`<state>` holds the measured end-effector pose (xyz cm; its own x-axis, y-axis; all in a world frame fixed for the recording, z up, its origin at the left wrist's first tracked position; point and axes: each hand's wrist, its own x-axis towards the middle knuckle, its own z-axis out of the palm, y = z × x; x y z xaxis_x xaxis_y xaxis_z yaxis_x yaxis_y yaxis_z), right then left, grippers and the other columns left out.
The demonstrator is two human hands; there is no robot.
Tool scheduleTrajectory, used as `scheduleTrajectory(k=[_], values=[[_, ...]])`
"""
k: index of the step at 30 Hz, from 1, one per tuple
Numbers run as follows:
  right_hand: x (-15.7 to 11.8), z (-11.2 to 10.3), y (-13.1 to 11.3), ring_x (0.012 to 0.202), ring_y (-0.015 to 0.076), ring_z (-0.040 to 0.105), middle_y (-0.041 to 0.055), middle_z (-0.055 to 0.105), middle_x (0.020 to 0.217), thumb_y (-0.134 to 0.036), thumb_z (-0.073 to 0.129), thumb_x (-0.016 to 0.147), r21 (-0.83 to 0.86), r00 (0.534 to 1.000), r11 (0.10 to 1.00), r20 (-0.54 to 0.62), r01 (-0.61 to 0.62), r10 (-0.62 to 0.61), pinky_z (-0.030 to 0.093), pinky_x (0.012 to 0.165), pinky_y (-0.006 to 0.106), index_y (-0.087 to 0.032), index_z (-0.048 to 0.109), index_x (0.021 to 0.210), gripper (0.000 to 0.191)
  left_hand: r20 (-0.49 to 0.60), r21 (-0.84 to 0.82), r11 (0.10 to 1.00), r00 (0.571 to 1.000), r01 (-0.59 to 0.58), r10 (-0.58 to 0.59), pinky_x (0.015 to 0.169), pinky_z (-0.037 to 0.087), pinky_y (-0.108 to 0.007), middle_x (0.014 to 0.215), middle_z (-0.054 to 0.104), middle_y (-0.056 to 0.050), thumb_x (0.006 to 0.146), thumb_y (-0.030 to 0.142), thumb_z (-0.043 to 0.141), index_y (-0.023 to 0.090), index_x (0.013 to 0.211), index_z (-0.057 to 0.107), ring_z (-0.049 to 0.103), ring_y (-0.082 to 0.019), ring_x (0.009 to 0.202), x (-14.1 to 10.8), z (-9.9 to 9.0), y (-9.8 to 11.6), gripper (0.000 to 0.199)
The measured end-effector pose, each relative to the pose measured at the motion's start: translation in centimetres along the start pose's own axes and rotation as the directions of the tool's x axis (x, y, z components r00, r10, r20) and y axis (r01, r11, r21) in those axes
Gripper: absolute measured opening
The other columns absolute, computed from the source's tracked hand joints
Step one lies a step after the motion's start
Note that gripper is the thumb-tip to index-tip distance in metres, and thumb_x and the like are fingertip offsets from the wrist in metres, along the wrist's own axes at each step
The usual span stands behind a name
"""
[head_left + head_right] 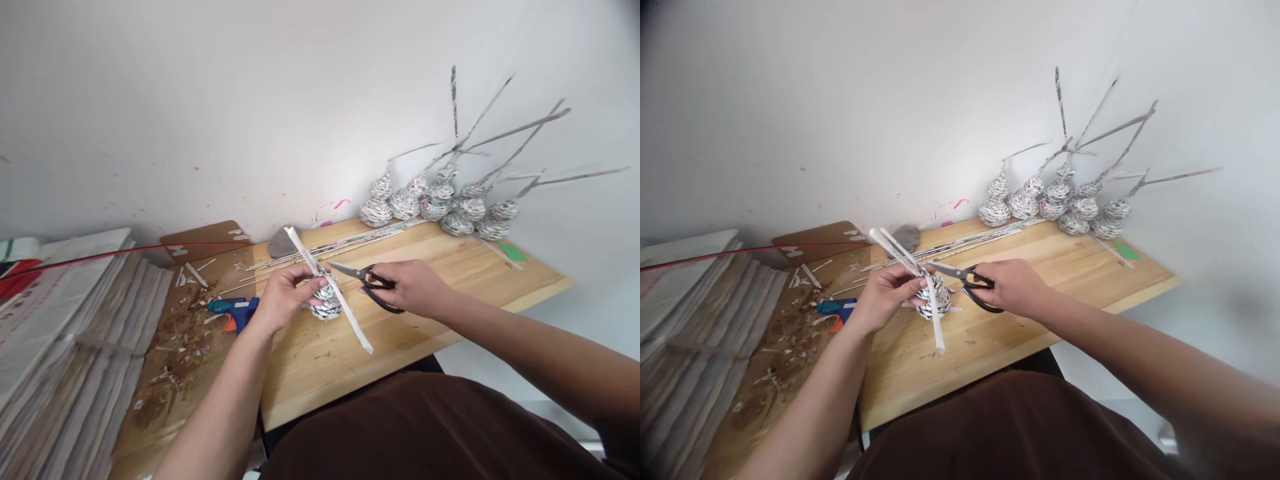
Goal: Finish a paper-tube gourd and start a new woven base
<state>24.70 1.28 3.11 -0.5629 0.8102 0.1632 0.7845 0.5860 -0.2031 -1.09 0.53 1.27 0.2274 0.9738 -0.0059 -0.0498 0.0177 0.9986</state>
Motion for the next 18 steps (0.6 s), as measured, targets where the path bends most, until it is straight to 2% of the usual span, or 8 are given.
scheduleTrajectory(k=[4, 9, 12, 14, 16, 18], values=[[-1.0, -0.5, 2.1, 0.061, 0.0177, 0.060, 0.0047, 0.069, 0.070, -0.049, 0.050, 0.089, -0.081, 0.975, 0.976, 0.080, -0.202, 0.209, 0.031, 0.055, 0.025, -0.020, 0.069, 0.081, 0.036, -0.032, -0.004, 1.000, 0.999, -0.031, 0.031, 0.057, 0.062, -0.028, 0.091, 0.074, -0.007, 0.064, 0.036, 0.084, 0.014, 0.092, 0.076, 0.069, -0.018, 0.069, 0.0, -0.3, -0.1, 0.037], [-2.5, -0.5, 7.8, 0.064, 0.0241, 0.062, 0.0102, 0.071, 0.073, -0.056, 0.048, 0.086, -0.207, 0.889, 0.883, 0.099, -0.421, 0.447, 0.030, 0.052, 0.028, -0.020, 0.072, 0.088, 0.043, -0.050, -0.028, 0.997, 0.996, -0.075, 0.074, 0.057, 0.063, -0.027, 0.101, 0.074, -0.008, 0.064, 0.034, 0.085, 0.015, 0.095, 0.076, 0.070, -0.017, 0.071, 0.1, -0.4, -0.3, 0.037], [-3.2, -0.4, 11.6, 0.063, 0.0257, 0.062, 0.0142, 0.070, 0.073, -0.057, 0.045, 0.087, -0.233, 0.850, 0.833, 0.045, -0.502, 0.525, 0.030, 0.051, 0.030, -0.016, 0.072, 0.087, 0.049, -0.055, -0.056, 0.994, 0.995, -0.090, 0.087, 0.056, 0.062, -0.027, 0.103, 0.074, -0.009, 0.063, 0.032, 0.085, 0.016, 0.094, 0.076, 0.070, -0.018, 0.070, 0.1, -0.4, -0.3, 0.037], [-3.3, -0.5, 13.3, 0.064, 0.0265, 0.062, 0.0161, 0.071, 0.075, -0.056, 0.045, 0.088, -0.252, 0.833, 0.808, 0.014, -0.532, 0.553, 0.031, 0.051, 0.030, -0.014, 0.071, 0.087, 0.050, -0.066, -0.071, 0.992, 0.993, -0.099, 0.095, 0.054, 0.061, -0.025, 0.103, 0.074, -0.009, 0.061, 0.031, 0.086, 0.016, 0.091, 0.077, 0.070, -0.018, 0.070, 0.2, -0.4, -0.3, 0.035], [-3.1, -0.7, 13.7, 0.067, 0.0285, 0.063, 0.0182, 0.071, 0.078, -0.051, 0.046, 0.088, -0.280, 0.832, 0.795, -0.027, -0.538, 0.554, 0.033, 0.053, 0.032, -0.013, 0.072, 0.086, 0.047, -0.082, -0.082, 0.990, 0.991, -0.111, 0.105, 0.052, 0.060, -0.024, 0.102, 0.075, -0.009, 0.060, 0.030, 0.087, 0.015, 0.086, 0.077, 0.070, -0.017, 0.069, 0.3, -0.3, -0.3, 0.032], [-2.5, -0.7, 12.5, 0.075, 0.0302, 0.065, 0.0185, 0.073, 0.085, -0.044, 0.049, 0.088, -0.254, 0.869, 0.832, -0.098, -0.493, 0.485, 0.038, 0.057, 0.034, -0.013, 0.074, 0.088, 0.039, -0.101, -0.092, 0.988, 0.989, -0.121, 0.111, 0.052, 0.060, -0.024, 0.100, 0.075, -0.009, 0.060, 0.030, 0.087, 0.015, 0.081, 0.077, 0.070, -0.017, 0.067, 0.3, -0.2, -0.2, 0.028]])
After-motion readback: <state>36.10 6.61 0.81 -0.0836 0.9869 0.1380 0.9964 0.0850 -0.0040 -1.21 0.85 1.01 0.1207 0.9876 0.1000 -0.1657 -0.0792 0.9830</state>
